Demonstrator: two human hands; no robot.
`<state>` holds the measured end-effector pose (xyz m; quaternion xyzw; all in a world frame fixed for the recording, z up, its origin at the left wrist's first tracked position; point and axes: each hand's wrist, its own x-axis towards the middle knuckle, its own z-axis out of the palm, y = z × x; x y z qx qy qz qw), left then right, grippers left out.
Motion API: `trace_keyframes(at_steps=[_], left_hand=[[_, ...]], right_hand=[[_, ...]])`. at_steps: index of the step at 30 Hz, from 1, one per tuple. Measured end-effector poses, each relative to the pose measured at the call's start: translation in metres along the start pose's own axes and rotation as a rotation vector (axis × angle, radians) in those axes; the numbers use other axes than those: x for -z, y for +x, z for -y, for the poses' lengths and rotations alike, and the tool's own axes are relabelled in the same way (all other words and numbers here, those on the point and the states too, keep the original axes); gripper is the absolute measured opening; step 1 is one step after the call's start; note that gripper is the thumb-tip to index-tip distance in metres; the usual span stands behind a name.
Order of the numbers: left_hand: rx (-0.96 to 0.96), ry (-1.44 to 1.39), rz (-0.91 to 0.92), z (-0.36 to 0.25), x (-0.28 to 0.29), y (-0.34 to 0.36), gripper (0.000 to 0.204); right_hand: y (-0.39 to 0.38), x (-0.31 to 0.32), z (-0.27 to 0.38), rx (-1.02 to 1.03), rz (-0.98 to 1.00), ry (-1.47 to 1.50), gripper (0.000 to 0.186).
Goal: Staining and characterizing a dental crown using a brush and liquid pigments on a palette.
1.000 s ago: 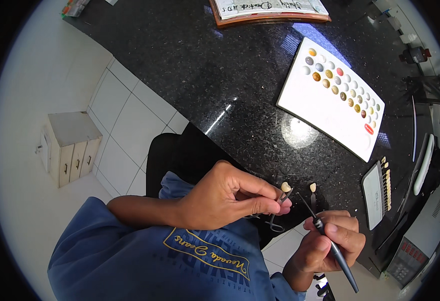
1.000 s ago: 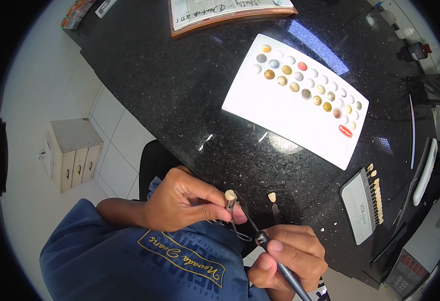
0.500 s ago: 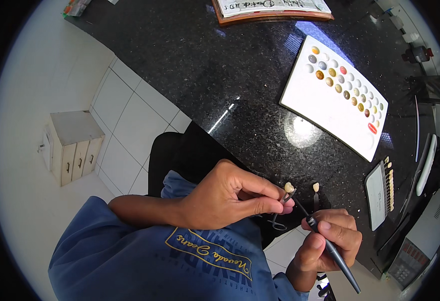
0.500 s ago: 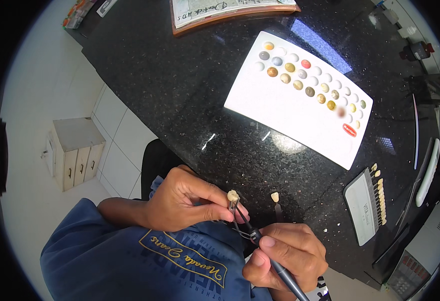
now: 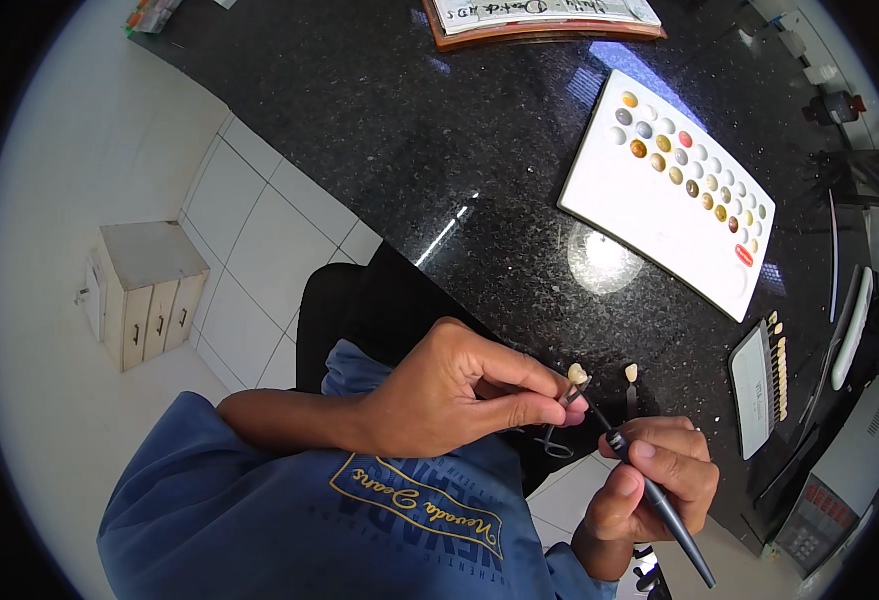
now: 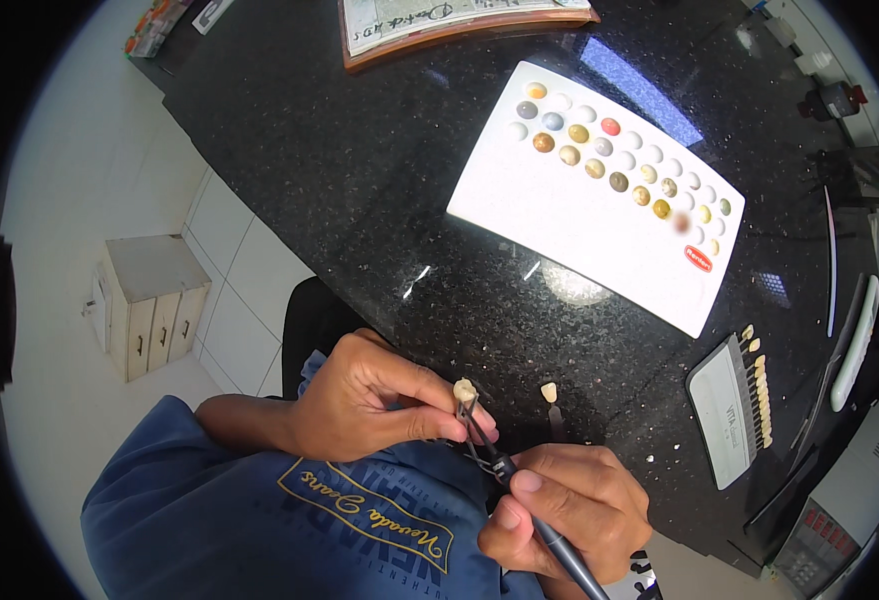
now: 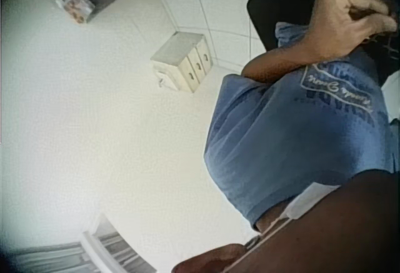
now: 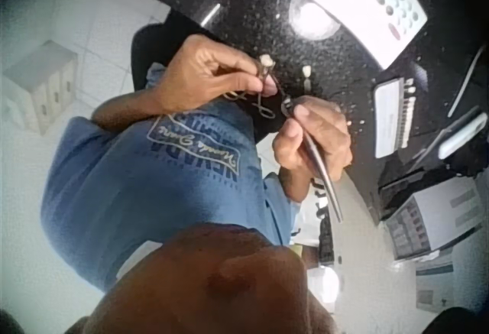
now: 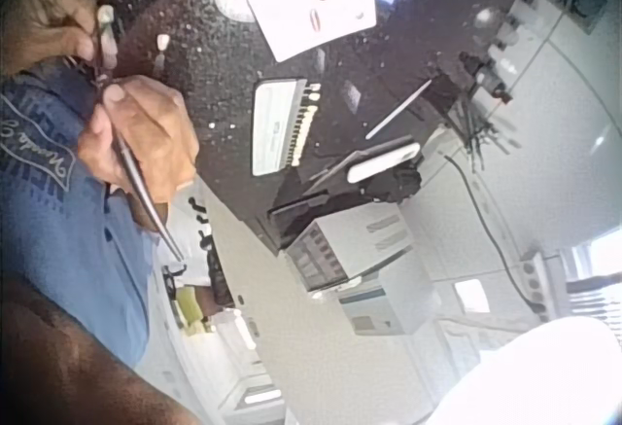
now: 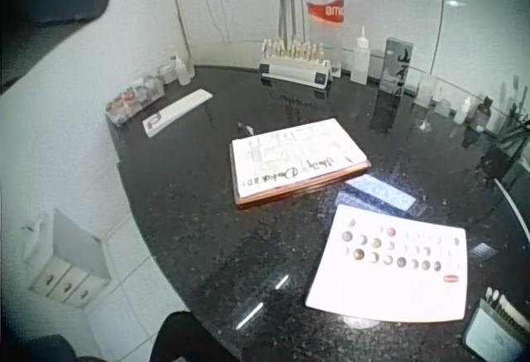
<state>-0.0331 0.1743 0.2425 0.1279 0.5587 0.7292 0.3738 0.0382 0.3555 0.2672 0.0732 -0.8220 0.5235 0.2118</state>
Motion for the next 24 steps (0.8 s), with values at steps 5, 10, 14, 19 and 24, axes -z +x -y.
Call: trace_keyframes(at_steps=[5, 10, 14, 19, 24], left_hand=[[-0.004, -0.028, -0.007, 0.0014, -0.0007, 0.0002, 0.015], [0.006, -0.031, -0.002, 0.0031, -0.0013, -0.0007, 0.015], [-0.013, -0.041, 0.003, 0.0039, -0.0015, 0.0, 0.015], [0.005, -0.003, 0.002, 0.0029, -0.001, -0.0004, 0.014], [-0.002, -0.006, -0.003, 0.0003, -0.0022, 0.0003, 0.01]], right_hand=[[-0.0015, 0.0001, 0.0002, -0.007, -0.028, 0.002, 0.021], [-0.003, 0.0009, -0.0008, 0.003, -0.014, -0.024, 0.021], [-0.0039, -0.0003, -0.0013, 0.009, -0.052, -0.011, 0.02], [-0.0036, 0.0001, -0.0013, 0.015, -0.05, -0.02, 0.02], [-0.003, 0.0005, -0.0025, 0.019, -0.044, -0.024, 0.022]])
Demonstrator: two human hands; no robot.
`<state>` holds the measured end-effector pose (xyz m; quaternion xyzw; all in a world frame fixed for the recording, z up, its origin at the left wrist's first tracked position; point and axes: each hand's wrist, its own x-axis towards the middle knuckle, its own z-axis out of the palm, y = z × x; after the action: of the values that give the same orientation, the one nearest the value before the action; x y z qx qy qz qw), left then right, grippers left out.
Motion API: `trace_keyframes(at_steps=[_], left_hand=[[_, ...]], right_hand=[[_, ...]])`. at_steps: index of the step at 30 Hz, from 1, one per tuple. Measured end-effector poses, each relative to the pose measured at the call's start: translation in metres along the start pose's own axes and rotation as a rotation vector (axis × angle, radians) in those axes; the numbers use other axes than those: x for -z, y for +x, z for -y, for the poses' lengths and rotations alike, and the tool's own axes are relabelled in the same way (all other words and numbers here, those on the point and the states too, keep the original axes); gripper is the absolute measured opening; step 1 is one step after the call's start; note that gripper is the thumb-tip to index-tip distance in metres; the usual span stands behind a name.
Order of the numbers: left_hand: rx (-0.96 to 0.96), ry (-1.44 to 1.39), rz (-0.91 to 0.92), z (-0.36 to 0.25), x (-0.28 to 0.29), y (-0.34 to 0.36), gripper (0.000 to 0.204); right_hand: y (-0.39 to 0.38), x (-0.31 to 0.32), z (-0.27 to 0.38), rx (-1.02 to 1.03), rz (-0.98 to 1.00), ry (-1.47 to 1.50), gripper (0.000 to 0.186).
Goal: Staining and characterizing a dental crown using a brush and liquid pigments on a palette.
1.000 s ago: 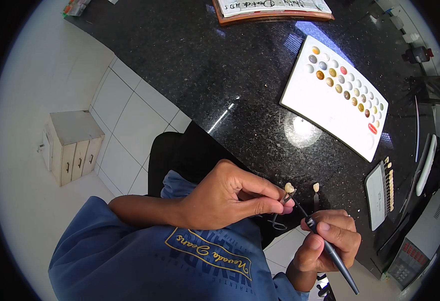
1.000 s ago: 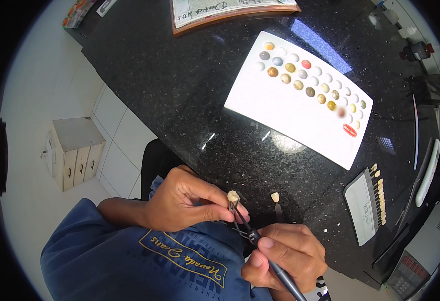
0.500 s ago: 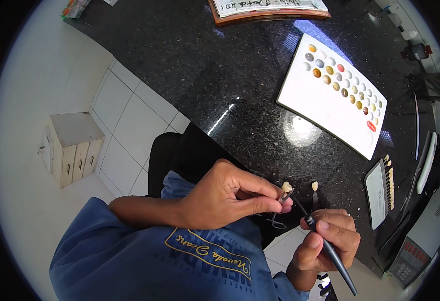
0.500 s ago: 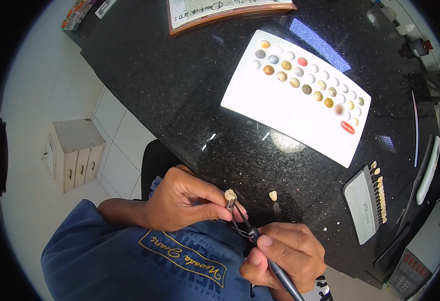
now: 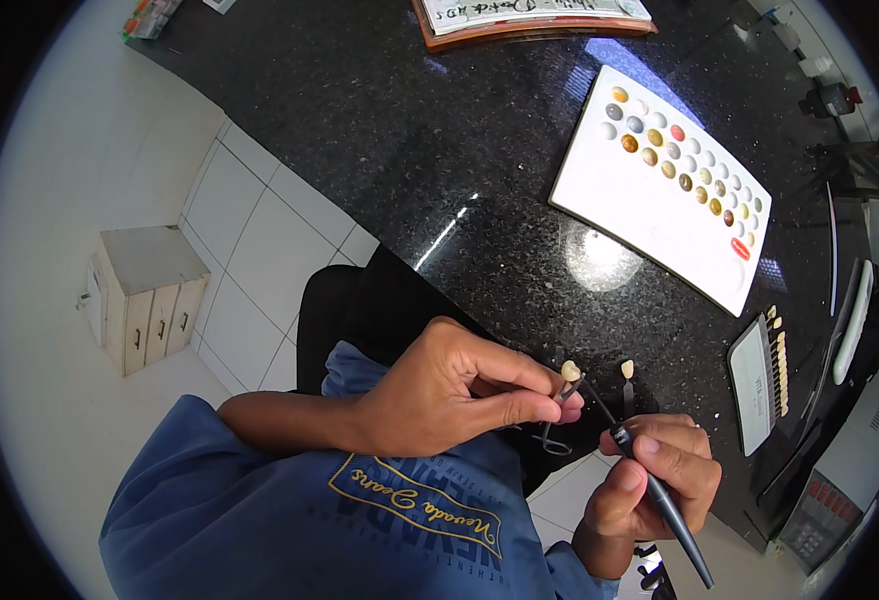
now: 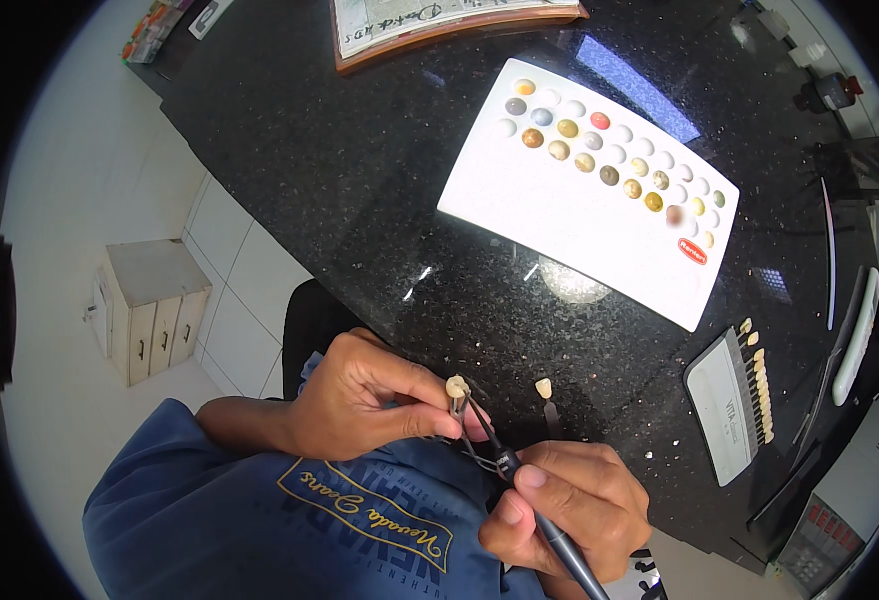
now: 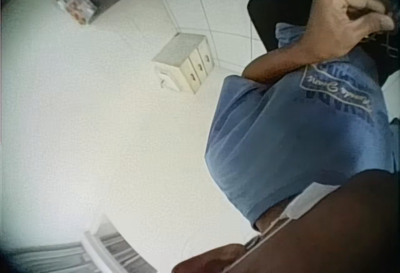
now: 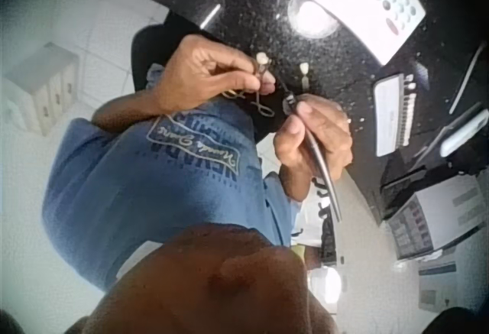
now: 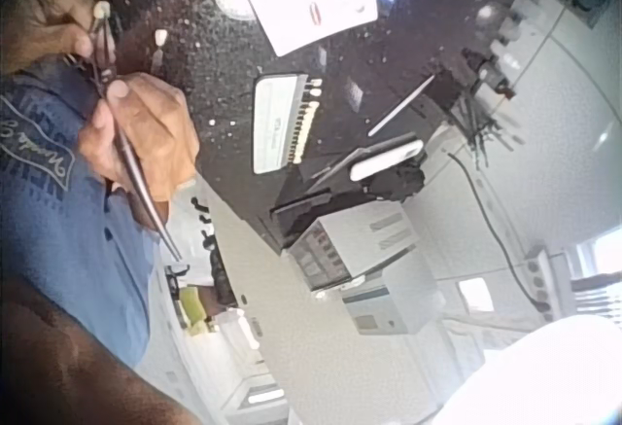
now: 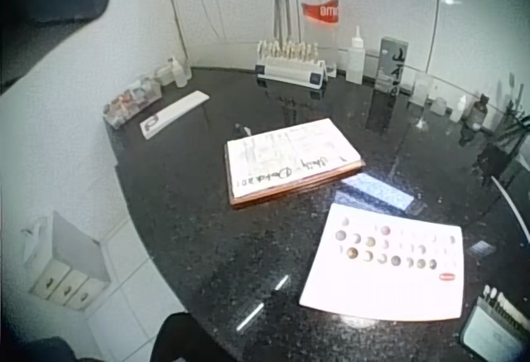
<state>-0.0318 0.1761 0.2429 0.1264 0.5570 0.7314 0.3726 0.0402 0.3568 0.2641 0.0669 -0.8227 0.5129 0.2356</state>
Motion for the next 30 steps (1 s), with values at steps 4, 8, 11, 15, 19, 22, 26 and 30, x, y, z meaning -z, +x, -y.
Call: trace_keyframes(at_steps=[4, 8, 11, 15, 19, 22, 26, 30], left_hand=[[0.09, -0.134, -0.003, -0.007, -0.001, 0.0, 0.008], [0.26, -0.278, 0.012, -0.012, 0.0, -0.001, 0.011], [0.248, -0.306, 0.022, -0.011, 0.0, 0.0, 0.013], [0.195, -0.239, 0.033, -0.009, 0.001, 0.0, 0.012], [0.161, -0.195, 0.039, -0.007, 0.001, 0.0, 0.011], [0.179, -0.214, 0.028, -0.006, 0.001, -0.001, 0.011], [0.122, -0.235, 0.03, -0.003, 0.0, -0.002, 0.018], [0.148, -0.212, 0.033, -0.003, 0.0, -0.002, 0.014]], right_hand=[[0.0, -0.001, 0.002, 0.0, 0.014, 0.039, 0.022], [-0.001, -0.004, 0.004, -0.023, -0.015, -0.001, 0.019], [0.0, -0.006, 0.005, -0.012, 0.011, -0.054, 0.018], [0.003, -0.006, 0.005, 0.004, 0.04, -0.072, 0.018], [0.005, -0.007, 0.005, 0.018, 0.038, -0.074, 0.017], [0.005, -0.006, 0.005, 0.019, 0.065, -0.036, 0.018], [0.003, -0.005, 0.003, 0.016, 0.021, -0.009, 0.019], [0.001, -0.004, 0.002, 0.003, 0.009, 0.045, 0.023]])
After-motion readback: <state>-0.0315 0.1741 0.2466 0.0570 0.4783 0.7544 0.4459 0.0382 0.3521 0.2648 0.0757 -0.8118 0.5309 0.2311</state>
